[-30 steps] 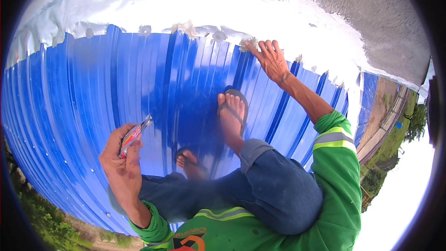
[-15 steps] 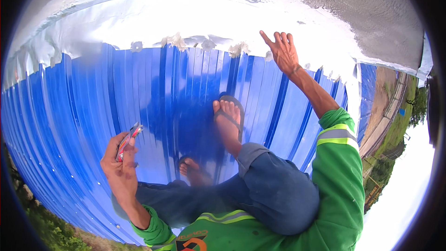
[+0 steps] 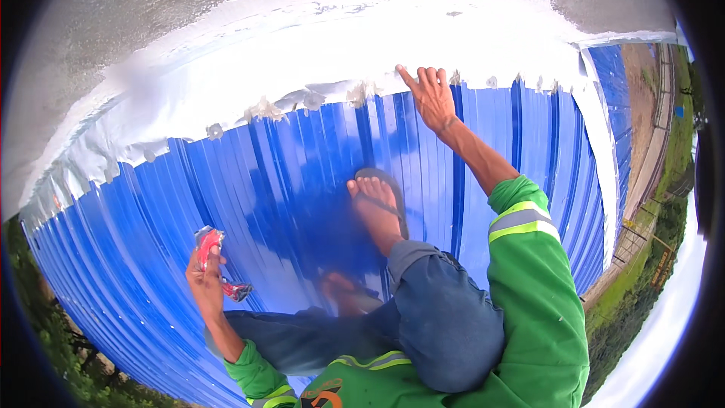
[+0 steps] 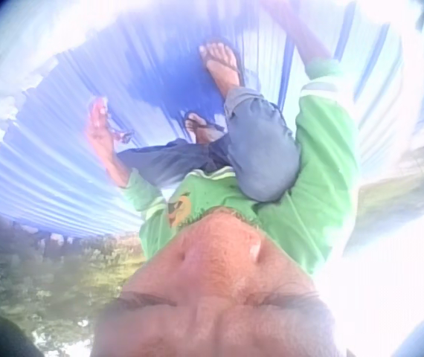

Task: The person applies a sealant to the seam of a blue corrugated metal roof by hand, using a finger to smooth the material along the edge where the roof meets a concrete wall.

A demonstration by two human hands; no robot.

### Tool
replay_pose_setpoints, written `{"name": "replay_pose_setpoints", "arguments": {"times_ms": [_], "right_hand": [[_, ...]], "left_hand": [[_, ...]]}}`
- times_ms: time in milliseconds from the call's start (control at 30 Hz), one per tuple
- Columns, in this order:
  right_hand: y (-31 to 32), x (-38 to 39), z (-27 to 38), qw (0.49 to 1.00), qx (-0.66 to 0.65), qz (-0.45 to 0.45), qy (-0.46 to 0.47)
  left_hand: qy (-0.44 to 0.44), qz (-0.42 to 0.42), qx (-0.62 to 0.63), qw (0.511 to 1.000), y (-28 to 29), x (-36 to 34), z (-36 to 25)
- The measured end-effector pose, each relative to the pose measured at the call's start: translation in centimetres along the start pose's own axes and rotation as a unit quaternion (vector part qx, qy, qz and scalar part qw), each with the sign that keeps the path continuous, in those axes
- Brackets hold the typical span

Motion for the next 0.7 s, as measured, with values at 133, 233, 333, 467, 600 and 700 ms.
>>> {"name": "replay_pose_setpoints", "arguments": {"times_ms": [133, 233, 333, 467, 600, 700], "right_hand": [[0.0, 4.1, -0.5, 0.984, -0.147, -0.062, -0.081], [0.5, 8.9, 1.2, 0.947, -0.254, -0.121, -0.157], [-1.3, 15.5, 4.6, 0.913, -0.32, -0.073, -0.241], [-1.3, 22.7, 8.5, 0.874, -0.38, 0.003, -0.303], [-0.7, 24.3, 9.0, 0.845, -0.42, 0.012, -0.332], [1.1, 22.1, 8.0, 0.785, -0.536, -0.003, -0.311]], "left_hand": [[0.008, -0.036, 0.062, 0.997, 0.2, -0.5, 1.3], [0.007, -0.041, 0.107, 0.993, -1.5, -0.1, 0.0], [-0.032, -0.018, 0.149, 0.988, -4.6, 0.4, -0.3], [-0.032, 0.008, 0.187, 0.982, -9.1, 1.2, -2.2], [-0.041, 0.061, 0.207, 0.976, -12.0, 2.5, -6.3], [-0.032, 0.132, 0.209, 0.968, -13.8, 2.6, -8.7]]}}
Point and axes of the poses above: each hand's wrist, its own x-axis away from the middle knuckle, its own y-axis out of the back of the hand, z = x × y, the point moved 4 cm from there along -x, towards the middle knuckle, and after that the axes turned 7 degrees about -x, right-handed, at the moved point
